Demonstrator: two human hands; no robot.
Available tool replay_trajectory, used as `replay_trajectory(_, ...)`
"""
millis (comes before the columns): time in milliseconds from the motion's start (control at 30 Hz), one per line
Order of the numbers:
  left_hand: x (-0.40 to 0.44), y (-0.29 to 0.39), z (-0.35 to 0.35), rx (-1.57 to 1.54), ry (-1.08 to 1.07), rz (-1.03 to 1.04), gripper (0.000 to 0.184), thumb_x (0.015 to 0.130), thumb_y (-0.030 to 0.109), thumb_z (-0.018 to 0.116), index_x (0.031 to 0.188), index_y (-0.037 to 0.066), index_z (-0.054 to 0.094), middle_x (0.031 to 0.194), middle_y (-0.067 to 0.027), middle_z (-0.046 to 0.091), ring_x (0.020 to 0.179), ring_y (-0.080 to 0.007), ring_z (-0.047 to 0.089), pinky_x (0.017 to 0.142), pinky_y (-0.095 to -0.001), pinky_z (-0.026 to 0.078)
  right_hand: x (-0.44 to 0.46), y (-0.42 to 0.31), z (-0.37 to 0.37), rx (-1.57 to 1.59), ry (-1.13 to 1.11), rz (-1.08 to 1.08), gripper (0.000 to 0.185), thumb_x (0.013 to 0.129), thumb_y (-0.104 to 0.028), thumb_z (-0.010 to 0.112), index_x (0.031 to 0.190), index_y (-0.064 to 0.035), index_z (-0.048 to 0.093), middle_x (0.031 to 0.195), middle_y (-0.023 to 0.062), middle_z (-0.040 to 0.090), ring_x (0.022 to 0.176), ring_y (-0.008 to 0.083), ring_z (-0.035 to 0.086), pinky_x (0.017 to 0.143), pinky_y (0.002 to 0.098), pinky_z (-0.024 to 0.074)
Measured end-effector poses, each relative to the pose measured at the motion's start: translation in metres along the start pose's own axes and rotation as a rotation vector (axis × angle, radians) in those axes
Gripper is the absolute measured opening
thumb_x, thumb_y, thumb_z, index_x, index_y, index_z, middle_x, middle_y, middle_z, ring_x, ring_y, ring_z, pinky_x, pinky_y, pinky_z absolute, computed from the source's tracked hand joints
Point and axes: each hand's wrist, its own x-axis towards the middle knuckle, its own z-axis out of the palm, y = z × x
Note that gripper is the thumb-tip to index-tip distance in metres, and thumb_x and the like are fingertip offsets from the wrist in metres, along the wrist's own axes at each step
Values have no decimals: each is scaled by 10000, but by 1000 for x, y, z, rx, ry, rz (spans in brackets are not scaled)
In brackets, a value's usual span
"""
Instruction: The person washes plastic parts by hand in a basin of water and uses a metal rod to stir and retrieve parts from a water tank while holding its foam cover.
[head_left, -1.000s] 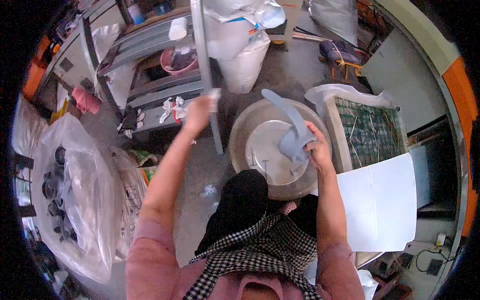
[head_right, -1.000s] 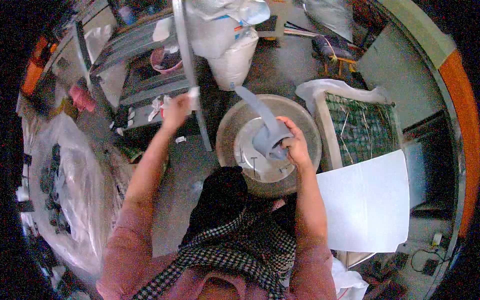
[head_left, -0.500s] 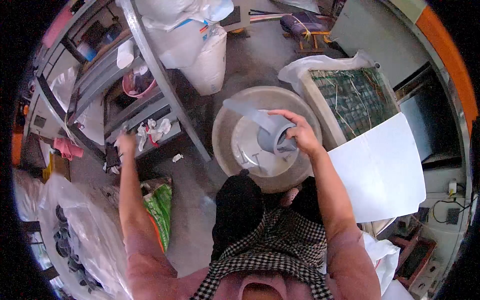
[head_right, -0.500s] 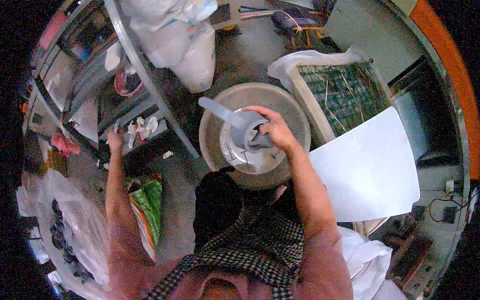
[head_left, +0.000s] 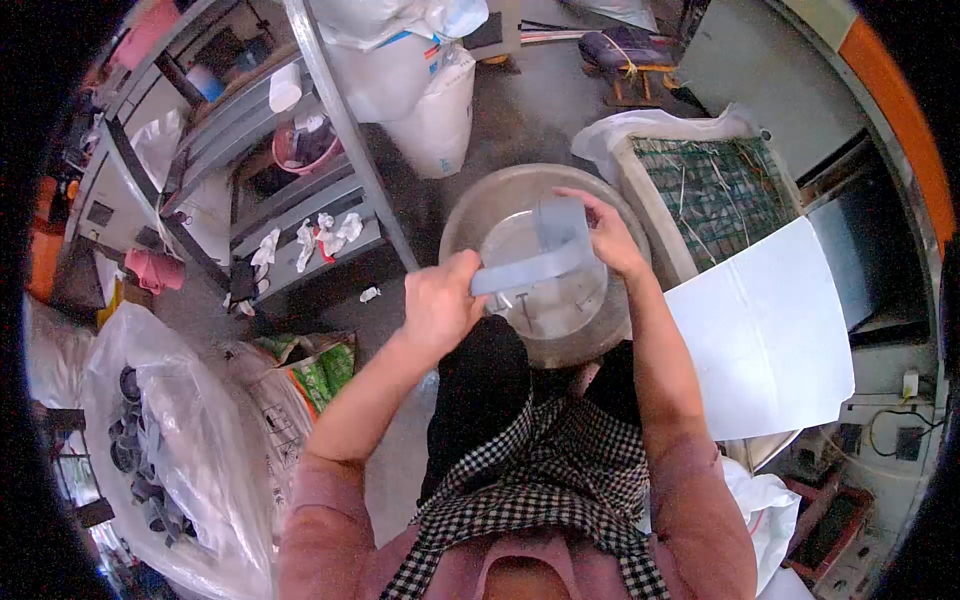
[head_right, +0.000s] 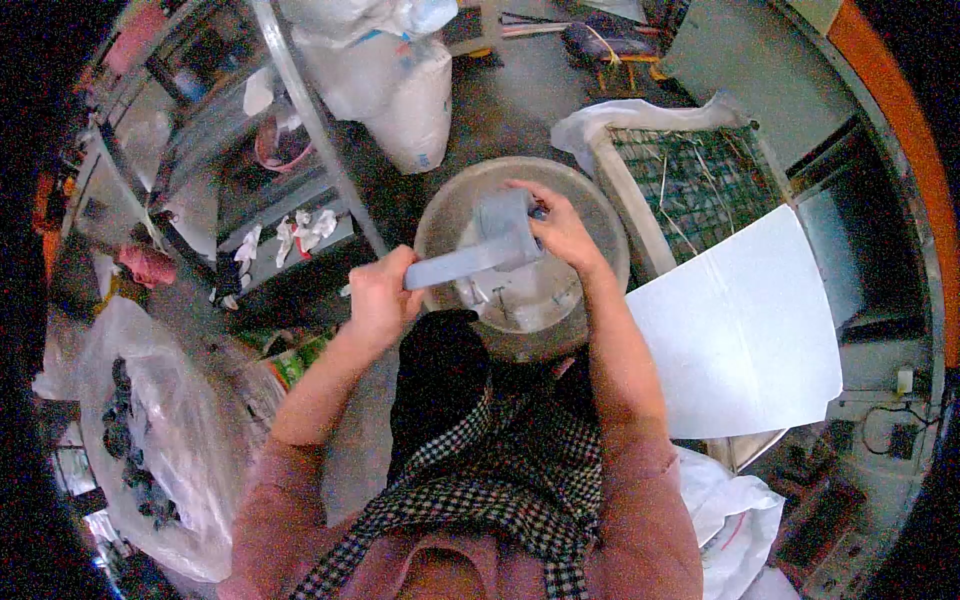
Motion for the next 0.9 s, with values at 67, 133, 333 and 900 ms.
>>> replay_trajectory(67,-11,16,-1,16,39,-92,259,653,124,703,771,69,478,647,-126,566,606,-332,592,530,-414,456,-4,3,2,-12,46,-154,450,759,-109,631,1193,-30,542,1098,28,585,982,127,547,877,273,428)
replay_trajectory(133,-14,31,-7,29,20,-101,248,668,112,712,789,54,503,658,-140,568,605,-336,590,522,-395,457,-7,7,7,45,9,-138,415,758,-97,622,1163,-31,561,1064,26,596,951,120,552,851,268,437)
replay_trajectory(333,-4,64,-35,-155,-303,-133,250,796,237,677,821,32,537,563,-68,532,539,-224,585,473,-334,440,-21,-2,0,49,-128,-21,364,747,-96,608,1103,-21,605,1018,44,635,938,135,566,854,287,445)
replay_trajectory(900,-25,107,-19,-1465,-568,-534,615,952,494,286,1296,-3,398,829,-92,573,482,-117,418,395,-231,322,-36,-6,-9,1,-336,-66,326,734,-104,600,1040,6,633,953,25,640,852,108,563,750,253,455)
